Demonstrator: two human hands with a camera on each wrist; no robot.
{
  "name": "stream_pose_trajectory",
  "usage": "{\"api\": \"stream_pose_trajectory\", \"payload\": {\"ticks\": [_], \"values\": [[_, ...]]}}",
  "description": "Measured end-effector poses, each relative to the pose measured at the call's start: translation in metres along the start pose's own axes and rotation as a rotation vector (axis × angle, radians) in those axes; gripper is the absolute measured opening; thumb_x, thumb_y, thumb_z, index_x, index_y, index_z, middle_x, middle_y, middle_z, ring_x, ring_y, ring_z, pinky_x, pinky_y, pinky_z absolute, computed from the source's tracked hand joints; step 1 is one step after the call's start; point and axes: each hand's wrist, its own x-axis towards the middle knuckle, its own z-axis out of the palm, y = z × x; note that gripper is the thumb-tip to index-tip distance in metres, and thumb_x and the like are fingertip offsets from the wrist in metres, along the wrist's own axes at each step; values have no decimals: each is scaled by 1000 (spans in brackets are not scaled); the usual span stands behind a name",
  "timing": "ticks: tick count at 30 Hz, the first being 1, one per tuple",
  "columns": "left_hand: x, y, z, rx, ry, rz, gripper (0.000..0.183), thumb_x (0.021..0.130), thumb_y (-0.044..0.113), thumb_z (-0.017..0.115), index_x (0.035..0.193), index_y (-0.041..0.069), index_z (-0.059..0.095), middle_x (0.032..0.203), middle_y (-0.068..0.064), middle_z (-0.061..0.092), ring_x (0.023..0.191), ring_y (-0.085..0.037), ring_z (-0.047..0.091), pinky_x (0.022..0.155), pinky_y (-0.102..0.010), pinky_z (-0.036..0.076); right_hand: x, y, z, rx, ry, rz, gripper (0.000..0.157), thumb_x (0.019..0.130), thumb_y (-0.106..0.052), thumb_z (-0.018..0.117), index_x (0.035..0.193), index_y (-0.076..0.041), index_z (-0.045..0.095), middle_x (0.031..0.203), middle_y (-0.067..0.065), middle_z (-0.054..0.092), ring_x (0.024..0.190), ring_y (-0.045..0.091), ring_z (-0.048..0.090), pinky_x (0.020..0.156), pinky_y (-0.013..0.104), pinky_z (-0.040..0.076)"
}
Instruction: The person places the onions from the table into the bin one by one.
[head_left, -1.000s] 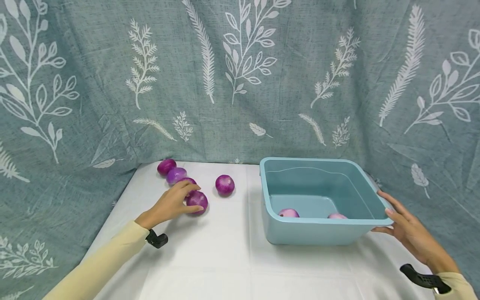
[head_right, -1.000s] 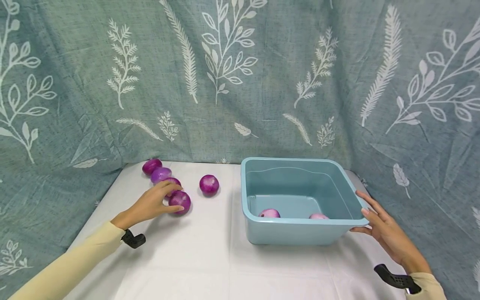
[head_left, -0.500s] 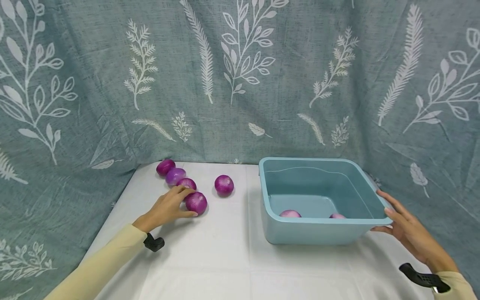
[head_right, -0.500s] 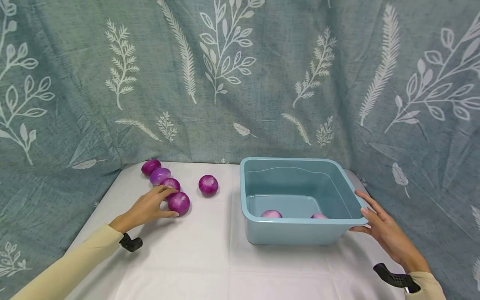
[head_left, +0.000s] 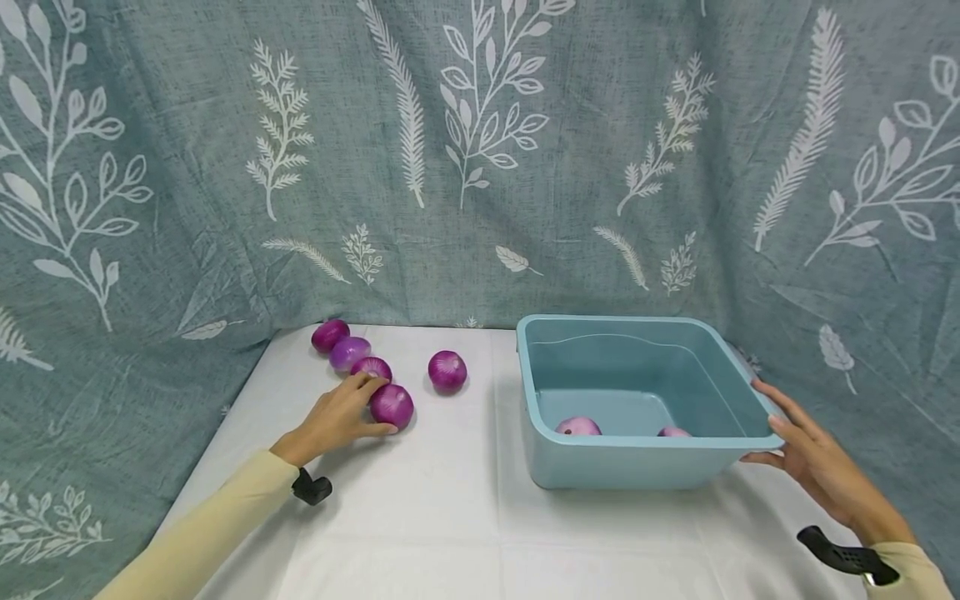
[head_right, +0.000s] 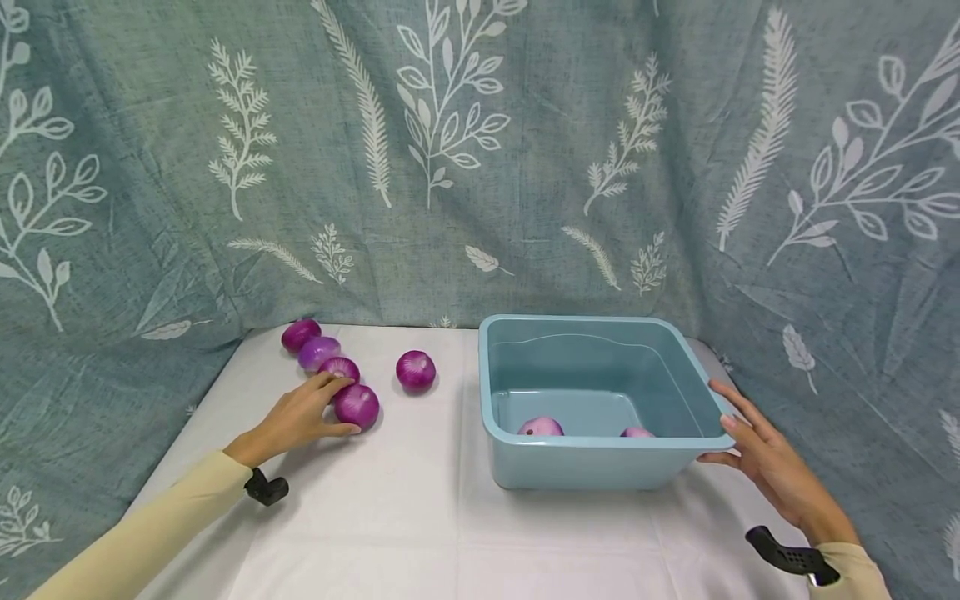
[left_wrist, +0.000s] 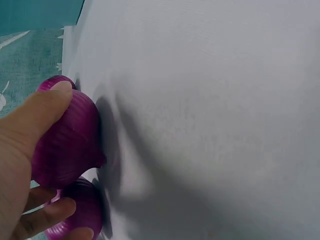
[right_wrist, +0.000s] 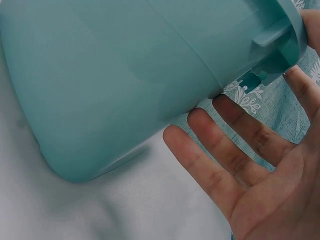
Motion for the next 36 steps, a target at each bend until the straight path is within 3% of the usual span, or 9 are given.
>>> {"api": "stream_pose_trajectory", "payload": {"ticks": [6, 18, 23, 30, 36], "values": [[2, 3, 3, -54, 4, -17, 79, 78, 45, 90, 137, 2, 59, 133, -19, 58, 120, -37, 60, 94, -59, 54, 1, 1, 0, -15, 26, 11, 58, 115, -18, 28, 167, -29, 5, 161, -4, 16, 121, 6, 62, 90, 41, 58], [4, 8, -3, -145, 32, 16, 76, 78, 37, 91, 134, -3, 59, 133, -19, 58, 121, -36, 59, 100, -52, 52, 1, 1, -1, 15, -20, -24, 59, 115, -15, 27, 167, -33, 7, 152, -14, 29, 121, 8, 63, 89, 39, 59], [7, 14, -6, -146, 49, 30, 78, 78, 38, 92, 135, -2, 59, 133, -19, 58, 117, -33, 60, 96, -49, 55, 2, 0, 0, 2, -9, -3, 58, 115, -17, 27, 166, -34, 7, 153, -13, 26, 121, 7, 62, 89, 39, 59], [12, 26, -12, -172, 86, 73, 75, 77, 38, 92, 133, 0, 62, 122, -15, 61, 88, -22, 62, 79, -36, 56, 2, 0, 1, -8, 22, 9, 59, 115, -17, 29, 167, -30, 5, 157, -9, 22, 121, 6, 62, 89, 41, 59], [16, 41, -19, -189, 89, 110, 72, 77, 38, 92, 132, 2, 63, 121, -12, 62, 93, -26, 62, 75, -31, 56, 3, 0, 1, -6, 21, 1, 59, 115, -16, 28, 167, -28, 4, 157, -9, 23, 121, 6, 62, 88, 41, 59]]}}
